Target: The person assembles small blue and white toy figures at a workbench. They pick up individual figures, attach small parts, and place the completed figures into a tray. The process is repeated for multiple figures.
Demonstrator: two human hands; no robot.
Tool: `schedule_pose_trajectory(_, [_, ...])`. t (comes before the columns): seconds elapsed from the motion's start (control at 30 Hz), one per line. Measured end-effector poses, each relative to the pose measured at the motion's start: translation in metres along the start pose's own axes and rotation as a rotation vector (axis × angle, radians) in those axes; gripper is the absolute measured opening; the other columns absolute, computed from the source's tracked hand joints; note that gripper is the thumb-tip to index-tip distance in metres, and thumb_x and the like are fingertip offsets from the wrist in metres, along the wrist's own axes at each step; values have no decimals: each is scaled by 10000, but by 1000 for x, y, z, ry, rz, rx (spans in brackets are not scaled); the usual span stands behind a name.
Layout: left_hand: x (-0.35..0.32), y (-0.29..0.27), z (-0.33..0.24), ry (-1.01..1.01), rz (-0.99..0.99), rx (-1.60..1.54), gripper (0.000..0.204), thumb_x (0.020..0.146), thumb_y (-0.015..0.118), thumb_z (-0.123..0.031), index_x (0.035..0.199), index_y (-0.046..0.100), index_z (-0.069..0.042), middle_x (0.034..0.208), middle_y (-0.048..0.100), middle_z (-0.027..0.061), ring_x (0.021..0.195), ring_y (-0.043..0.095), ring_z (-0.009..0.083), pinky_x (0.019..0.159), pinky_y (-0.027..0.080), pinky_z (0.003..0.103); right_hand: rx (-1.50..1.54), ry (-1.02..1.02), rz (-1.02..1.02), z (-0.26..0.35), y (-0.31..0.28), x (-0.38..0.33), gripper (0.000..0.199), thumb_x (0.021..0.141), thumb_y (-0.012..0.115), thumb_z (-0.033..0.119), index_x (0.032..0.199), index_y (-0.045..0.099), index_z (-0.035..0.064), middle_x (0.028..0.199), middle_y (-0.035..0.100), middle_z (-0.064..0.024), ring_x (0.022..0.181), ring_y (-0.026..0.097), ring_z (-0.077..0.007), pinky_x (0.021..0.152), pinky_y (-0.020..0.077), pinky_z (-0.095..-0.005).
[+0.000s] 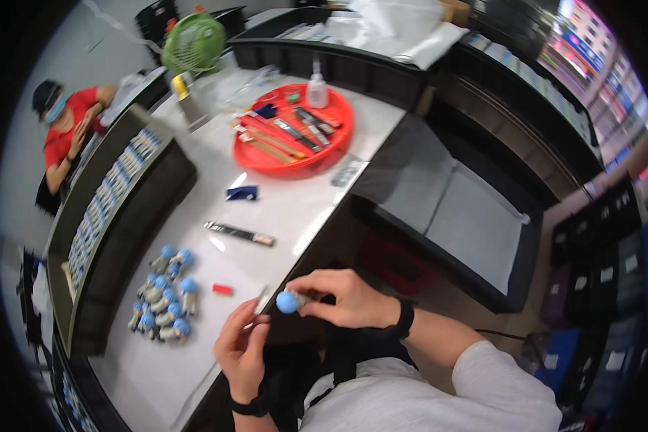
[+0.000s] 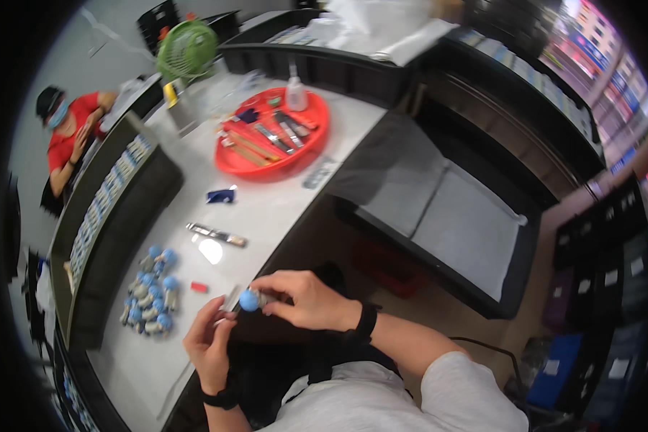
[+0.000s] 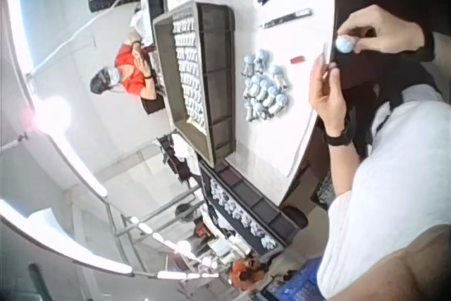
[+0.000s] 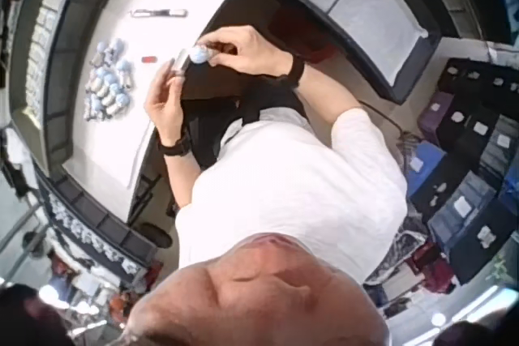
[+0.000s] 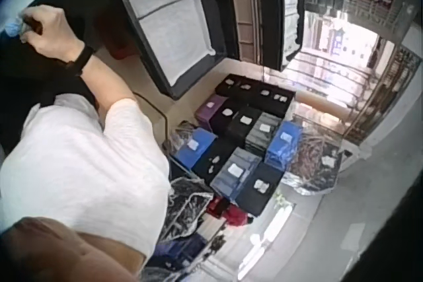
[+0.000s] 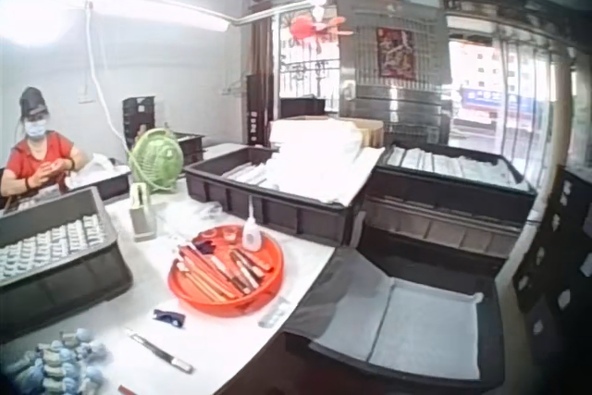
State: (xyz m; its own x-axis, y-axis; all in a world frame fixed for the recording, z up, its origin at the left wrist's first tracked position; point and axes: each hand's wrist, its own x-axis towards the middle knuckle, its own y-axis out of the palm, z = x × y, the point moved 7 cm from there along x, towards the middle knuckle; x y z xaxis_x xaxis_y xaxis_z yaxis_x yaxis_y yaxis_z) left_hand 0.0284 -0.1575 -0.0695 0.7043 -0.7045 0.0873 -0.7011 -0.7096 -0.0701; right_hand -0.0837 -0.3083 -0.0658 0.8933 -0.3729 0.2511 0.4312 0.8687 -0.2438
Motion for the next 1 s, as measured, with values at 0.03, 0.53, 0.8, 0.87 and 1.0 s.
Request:
schedule_pose_trajectory(0.03, [2, -4, -6, 115, -49, 96, 274, 808, 561, 89, 1075, 594, 38, 1124, 572, 140, 875, 592, 141, 765, 488, 240, -5, -4, -97, -6, -27, -3, 331, 762, 675, 10, 1086, 604, 15, 885, 629, -80, 797, 617, -135, 687, 511, -257])
schedule_pose_trajectory(0.53, [10, -46, 27, 172, -316, 422, 210, 866, 519, 17, 1064, 589, 9, 1127, 564, 61, 765, 508, 75, 645, 413, 190, -747, 1051, 174, -261, -261, -166, 334, 637, 733, 171, 935, 654, 44, 813, 674, -125, 758, 652, -239, 679, 507, -346])
schedule_pose_trajectory(0.8, [9, -41, 14, 217, -312, 562, 190, 829, 608, 2, 1019, 620, 18, 826, 628, 88, 690, 551, 129, 610, 462, 254, -535, 977, 104, -311, -244, -168, 345, 675, 748, 207, 974, 649, 66, 922, 664, -117, 857, 633, -251, 741, 494, -357])
schedule_pose_trajectory(0.87, [8, -37, 10, 294, -303, 600, 218, 843, 609, -24, 1057, 611, 13, 813, 618, 66, 679, 524, 111, 599, 449, 247, -476, 1011, 121, -309, -244, -168, 371, 667, 755, 191, 997, 638, 69, 952, 660, -109, 874, 628, -246, 747, 492, -354])
schedule_pose_trajectory(1.0, [9, -39, 15, 251, -296, 575, 213, 839, 611, -15, 1048, 610, 22, 820, 623, 75, 687, 538, 126, 616, 456, 254, -460, 1079, 179, -314, -243, -171, 398, 646, 758, 155, 1012, 627, 71, 966, 655, -104, 903, 617, -238, 761, 487, -348])
